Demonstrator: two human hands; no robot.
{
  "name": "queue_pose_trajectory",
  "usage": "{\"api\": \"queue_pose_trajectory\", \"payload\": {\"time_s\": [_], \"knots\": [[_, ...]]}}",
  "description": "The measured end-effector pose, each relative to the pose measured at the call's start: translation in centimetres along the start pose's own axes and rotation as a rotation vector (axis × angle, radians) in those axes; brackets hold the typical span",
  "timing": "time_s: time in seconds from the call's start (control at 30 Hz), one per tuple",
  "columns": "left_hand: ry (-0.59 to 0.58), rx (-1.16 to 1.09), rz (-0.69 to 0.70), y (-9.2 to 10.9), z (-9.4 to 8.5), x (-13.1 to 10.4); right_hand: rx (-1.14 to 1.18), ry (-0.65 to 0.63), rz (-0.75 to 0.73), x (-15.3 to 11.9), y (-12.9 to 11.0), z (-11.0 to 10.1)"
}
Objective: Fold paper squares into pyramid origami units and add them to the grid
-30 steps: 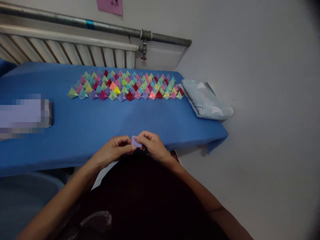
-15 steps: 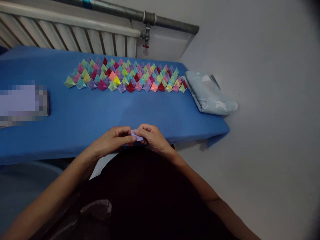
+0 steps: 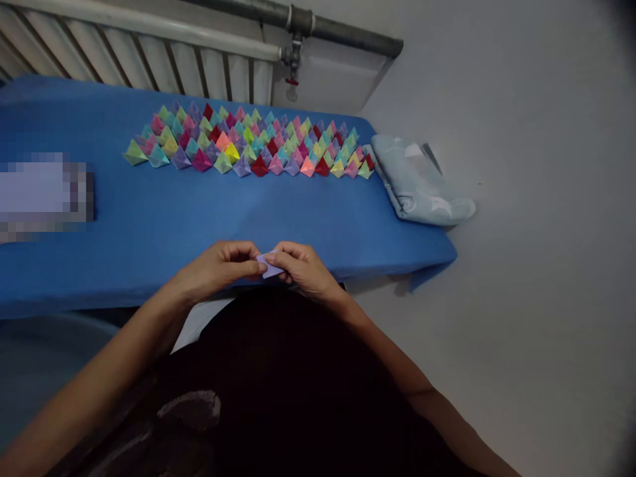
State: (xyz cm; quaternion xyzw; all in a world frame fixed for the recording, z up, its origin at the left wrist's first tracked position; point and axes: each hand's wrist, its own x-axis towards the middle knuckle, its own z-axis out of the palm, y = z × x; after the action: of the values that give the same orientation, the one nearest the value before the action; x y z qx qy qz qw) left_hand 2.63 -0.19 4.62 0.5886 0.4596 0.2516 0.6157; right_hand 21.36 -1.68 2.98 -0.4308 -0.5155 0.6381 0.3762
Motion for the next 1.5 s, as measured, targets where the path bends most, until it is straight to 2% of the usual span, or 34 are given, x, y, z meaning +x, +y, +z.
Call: {"api": "queue_pose_trajectory", "payload": {"time_s": [0.17, 0.4, 0.53, 0.63, 0.73, 0.87, 1.03, 1.13, 1.2, 1.27, 1.37, 1.43, 1.5], "knots": [[0.137, -0.092, -0.034, -0.9, 0.2, 0.2, 0.072, 0.020, -0.012, 0.2, 0.8, -0.1], [0.064, -0.058, -0.082, -1.1, 0.0, 0.5, 0.026, 0.056, -0.026, 0.6, 1.3, -0.3], [0.091, -0.062, -0.173, -0.9, 0.4, 0.7, -0.028, 0.090, -0.053, 0.8, 1.7, -0.2], [0.125, -0.036, -0.269, -0.6, 0.9, 0.9, -0.188, 0.153, -0.086, 0.9, 2.2, -0.2], [0.145, 0.123, -0.336, -0.2, 1.2, 1.2, -0.474, 0.213, -0.169, 1.1, 2.5, -0.3], [0.096, 0.403, -0.386, 0.4, 1.3, 2.0, -0.855, 0.199, -0.279, 1.2, 2.4, -0.4], [0.023, 0.796, -0.386, 1.5, 1.1, 3.0, -1.098, 0.174, -0.272, 1.2, 2.2, -0.5], [0.046, 1.049, -0.307, 1.4, 0.8, 3.3, -1.181, 0.175, -0.267, 1.2, 2.4, -0.7], [0.127, 1.142, -0.186, 0.6, 0.5, 3.3, -1.185, 0.165, -0.301, 1.2, 2.7, -1.0], [0.203, 1.154, 0.053, -0.7, 0.4, 3.2, -1.172, 0.143, -0.364, 1.1, 3.0, -1.4], [0.175, 1.127, 0.485, -3.0, 0.2, 3.0, -1.155, 0.097, -0.432, 0.9, 3.5, -2.1], [0.167, 1.130, 0.626, -4.2, 0.2, 2.8, -1.151, 0.064, -0.449, 0.8, 3.6, -2.4], [0.200, 1.149, 0.681, -5.0, 0.1, 2.5, -1.150, 0.042, -0.462, 0.8, 3.7, -2.7]]}}
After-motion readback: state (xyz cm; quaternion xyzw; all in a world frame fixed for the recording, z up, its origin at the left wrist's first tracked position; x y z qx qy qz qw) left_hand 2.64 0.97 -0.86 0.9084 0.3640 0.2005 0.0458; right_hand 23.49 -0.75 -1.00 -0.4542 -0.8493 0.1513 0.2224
